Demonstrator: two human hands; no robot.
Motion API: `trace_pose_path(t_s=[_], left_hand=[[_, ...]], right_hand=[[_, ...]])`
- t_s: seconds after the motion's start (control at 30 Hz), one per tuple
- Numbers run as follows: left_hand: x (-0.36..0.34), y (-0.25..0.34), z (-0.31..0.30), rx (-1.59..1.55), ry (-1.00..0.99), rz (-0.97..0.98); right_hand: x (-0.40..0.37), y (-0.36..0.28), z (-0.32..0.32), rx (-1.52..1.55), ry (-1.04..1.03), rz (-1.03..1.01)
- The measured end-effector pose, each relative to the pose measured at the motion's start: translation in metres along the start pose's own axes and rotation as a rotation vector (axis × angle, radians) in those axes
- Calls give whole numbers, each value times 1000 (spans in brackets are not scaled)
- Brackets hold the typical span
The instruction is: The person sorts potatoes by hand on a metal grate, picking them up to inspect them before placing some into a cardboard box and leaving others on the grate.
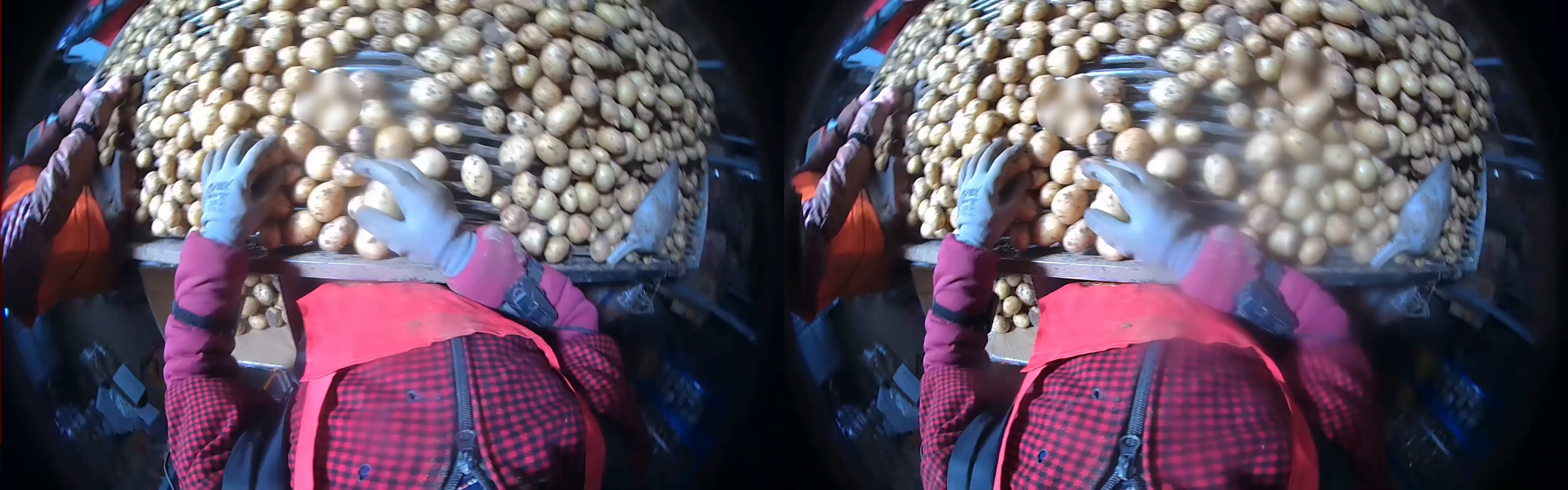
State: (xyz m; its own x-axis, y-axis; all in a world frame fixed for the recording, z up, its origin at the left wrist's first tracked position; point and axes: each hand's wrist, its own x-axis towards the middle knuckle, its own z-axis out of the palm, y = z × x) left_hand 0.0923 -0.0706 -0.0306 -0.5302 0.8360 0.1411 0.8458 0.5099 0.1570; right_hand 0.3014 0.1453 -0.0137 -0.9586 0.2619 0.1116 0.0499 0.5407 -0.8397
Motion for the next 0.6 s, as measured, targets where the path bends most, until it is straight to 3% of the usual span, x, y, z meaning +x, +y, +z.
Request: trace_pose_path(t_s=[0.03, 0.07, 0.13, 0.17, 0.23, 0.3, 0.33, 0.47, 0.53, 0.6], left_hand=[[1, 2, -4, 15, 39, -17], [2, 4, -8, 5, 59, -34], [13, 9, -5, -58, 157, -31], [20, 12, -6, -114, 217, 72], [41, 35, -12, -154, 176, 144], [62, 58, -8, -199, -65, 189], [74, 64, 5, -136, -133, 254], [108, 67, 40, -2, -212, 261], [118, 72, 49, 81, -235, 230], [125, 71, 38, -71, -274, 230]], right_hand=[[2, 7, 5, 113, 16, -141], [-5, 8, -1, 369, -111, 97], [-17, 10, -16, 744, -233, 342], [-23, 11, -23, 911, -264, 484], [-36, 21, -40, 1080, -257, 528], [-56, 38, -37, 917, -216, 316], [-60, 36, -38, 895, -169, 331], [-67, 48, -38, 575, -145, 47], [-67, 39, -45, 545, -146, 3], [-68, 28, -52, 485, -63, -31]])
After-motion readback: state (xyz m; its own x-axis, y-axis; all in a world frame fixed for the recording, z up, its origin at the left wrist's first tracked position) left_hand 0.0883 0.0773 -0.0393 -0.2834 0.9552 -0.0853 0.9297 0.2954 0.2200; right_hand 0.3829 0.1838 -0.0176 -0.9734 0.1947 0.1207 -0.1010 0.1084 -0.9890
